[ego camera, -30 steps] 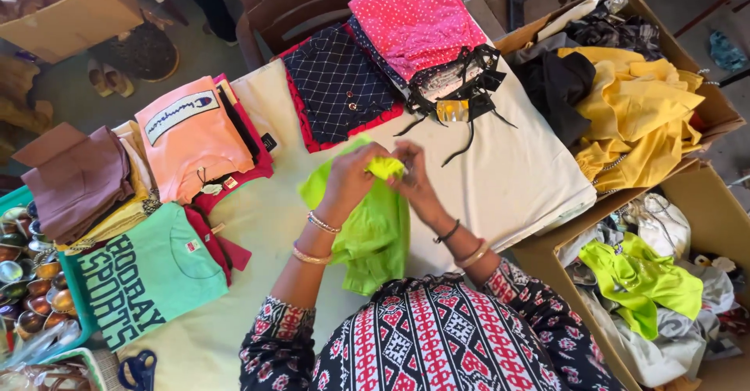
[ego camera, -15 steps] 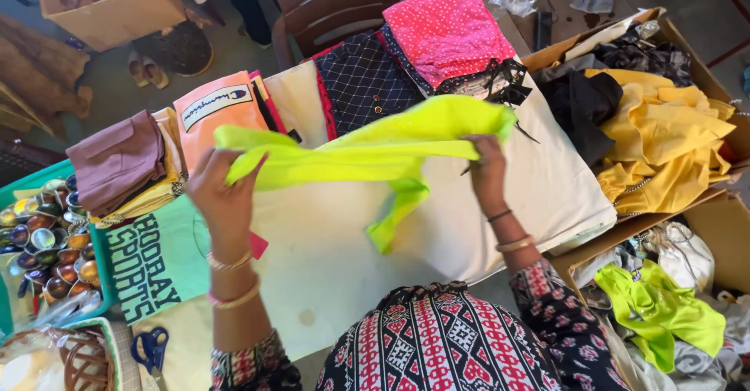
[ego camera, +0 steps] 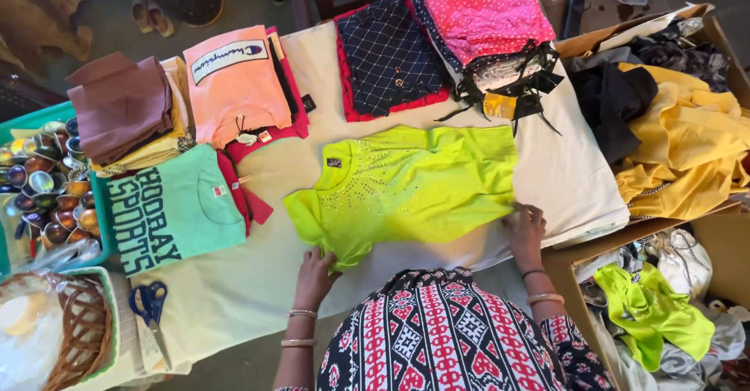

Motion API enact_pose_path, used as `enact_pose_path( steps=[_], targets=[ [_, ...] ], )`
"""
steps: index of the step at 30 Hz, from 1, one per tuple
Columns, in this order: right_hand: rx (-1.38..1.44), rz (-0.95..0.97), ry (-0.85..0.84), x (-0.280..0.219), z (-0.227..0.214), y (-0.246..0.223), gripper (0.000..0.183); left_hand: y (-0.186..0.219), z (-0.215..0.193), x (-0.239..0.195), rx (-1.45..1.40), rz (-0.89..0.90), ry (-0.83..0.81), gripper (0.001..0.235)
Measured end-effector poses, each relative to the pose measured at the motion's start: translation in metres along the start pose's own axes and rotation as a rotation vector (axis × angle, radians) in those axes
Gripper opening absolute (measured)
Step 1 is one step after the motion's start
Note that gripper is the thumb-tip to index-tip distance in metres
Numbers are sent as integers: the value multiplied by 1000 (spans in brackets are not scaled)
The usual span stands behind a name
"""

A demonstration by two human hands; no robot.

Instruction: The person folds a peach-colored t-shirt and a neon green t-shirt on a table. They smooth out the fabric, fold the sides inward, and fold the shirt in half before placing it on a stack.

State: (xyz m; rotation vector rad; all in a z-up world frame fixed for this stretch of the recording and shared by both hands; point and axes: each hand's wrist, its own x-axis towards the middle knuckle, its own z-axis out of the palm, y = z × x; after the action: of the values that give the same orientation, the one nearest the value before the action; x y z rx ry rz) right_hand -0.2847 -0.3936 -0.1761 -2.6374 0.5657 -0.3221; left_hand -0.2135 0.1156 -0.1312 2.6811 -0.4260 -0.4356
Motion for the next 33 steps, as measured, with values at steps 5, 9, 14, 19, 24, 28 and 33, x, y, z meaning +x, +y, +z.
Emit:
enact_pose_path(
  steps=[5,9,14,19,24,28,33],
  targets=[
    [105,6,63,-4,5,-3,82,1,2,-2,65,71,246,68],
    [424,266,-105,9,42,31,60,-20,10,13,193,49,238,62],
    [723,196,-2,23,46,35,27,-18,-3,30,122,134,311,40],
    [1381,353,109,35,8,0,18,-39,9,36,-661,-5,307,34],
    [1474,333,275,36,6,20,15,-51,-11,19,-987,22,124,34],
    [826,35,479,35,-39,-8,11,-30,-90,-21,-671,110,-95,40],
    [359,-253,199,24,-134,-59,10,-45,-158,-103,-519,292,-64,53]
  ],
)
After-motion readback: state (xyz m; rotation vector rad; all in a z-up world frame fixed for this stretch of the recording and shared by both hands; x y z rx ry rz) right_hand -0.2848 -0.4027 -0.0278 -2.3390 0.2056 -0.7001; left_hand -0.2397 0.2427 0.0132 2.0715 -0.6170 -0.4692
